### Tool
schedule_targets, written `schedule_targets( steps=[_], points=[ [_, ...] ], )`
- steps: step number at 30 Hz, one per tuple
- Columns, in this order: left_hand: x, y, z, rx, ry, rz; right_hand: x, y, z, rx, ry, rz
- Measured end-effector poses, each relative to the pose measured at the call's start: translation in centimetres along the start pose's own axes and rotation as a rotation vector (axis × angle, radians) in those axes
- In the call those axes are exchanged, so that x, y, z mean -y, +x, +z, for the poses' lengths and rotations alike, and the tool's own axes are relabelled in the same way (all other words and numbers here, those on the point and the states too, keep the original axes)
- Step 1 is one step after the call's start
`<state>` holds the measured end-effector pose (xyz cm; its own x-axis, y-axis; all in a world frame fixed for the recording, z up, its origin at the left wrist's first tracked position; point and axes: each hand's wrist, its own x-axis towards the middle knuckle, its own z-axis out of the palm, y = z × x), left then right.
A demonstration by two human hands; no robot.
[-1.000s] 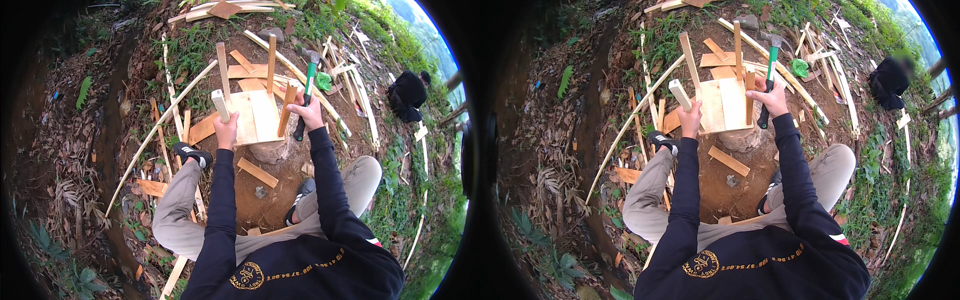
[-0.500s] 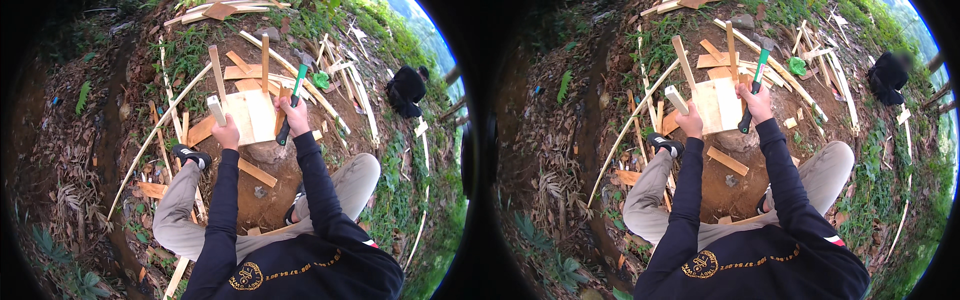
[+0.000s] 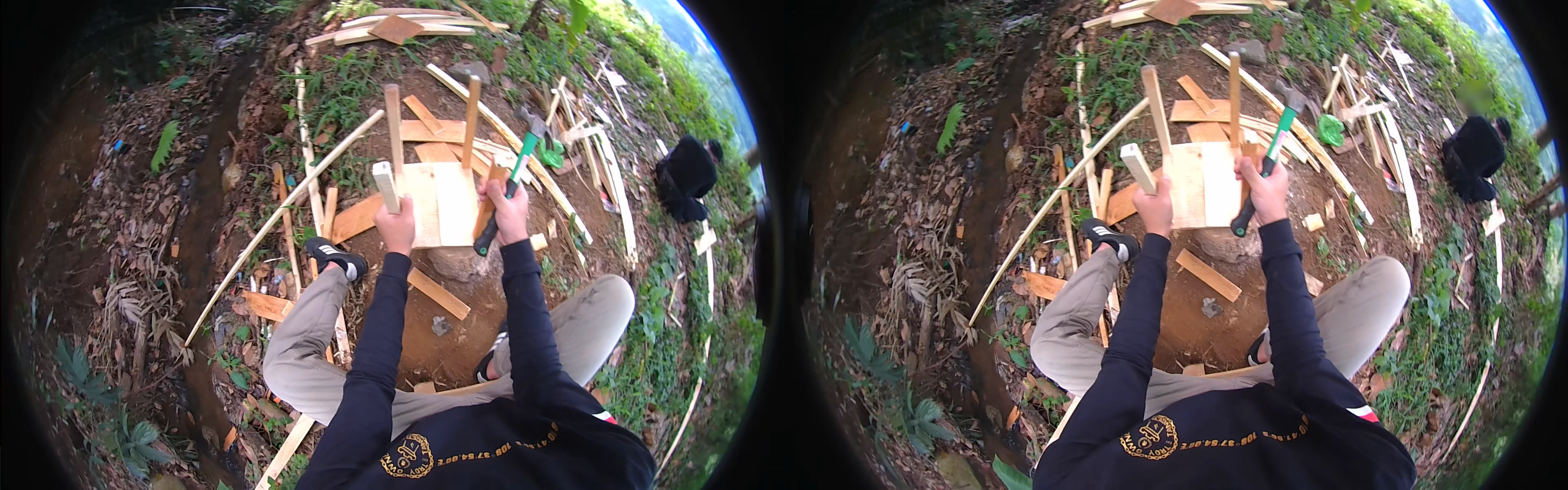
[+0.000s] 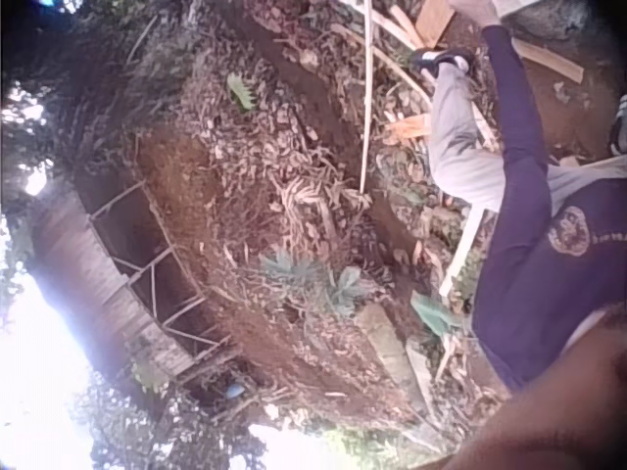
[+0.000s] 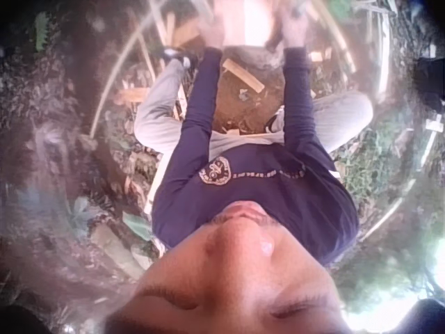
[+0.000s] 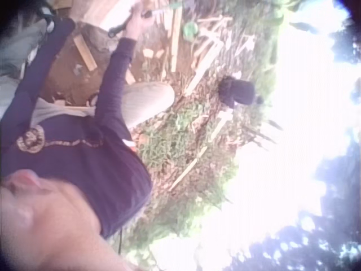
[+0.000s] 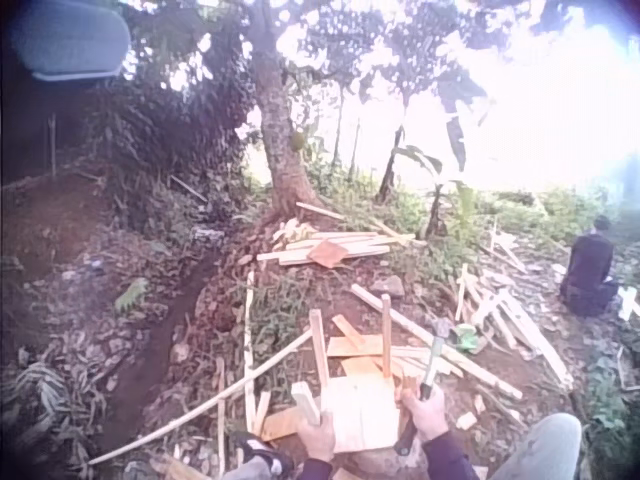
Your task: The person assembles a small wooden structure using planks and a hammer. They position the pieces, align them, and hammer nails to secure the joints.
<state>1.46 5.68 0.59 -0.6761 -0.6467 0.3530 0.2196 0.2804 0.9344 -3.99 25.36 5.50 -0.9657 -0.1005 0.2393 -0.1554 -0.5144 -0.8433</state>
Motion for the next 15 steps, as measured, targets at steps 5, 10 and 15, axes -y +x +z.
schedule_targets(
  steps=[5,10,15],
  points=[
    [-2.1,-1.2,-4.3,-0.009,-0.115,0.161,-2.6,-0.5,-1.6,0.016,-0.263,0.014],
    [-8.1,-3.3,-1.3,-0.316,-0.21,0.432,-5.1,1.6,-8.1,0.105,-0.155,0.166],
    [-17.9,-4.7,4.9,0.138,-0.194,0.4,-5.6,1.3,-7.1,0.045,-0.17,0.058]
  ],
)
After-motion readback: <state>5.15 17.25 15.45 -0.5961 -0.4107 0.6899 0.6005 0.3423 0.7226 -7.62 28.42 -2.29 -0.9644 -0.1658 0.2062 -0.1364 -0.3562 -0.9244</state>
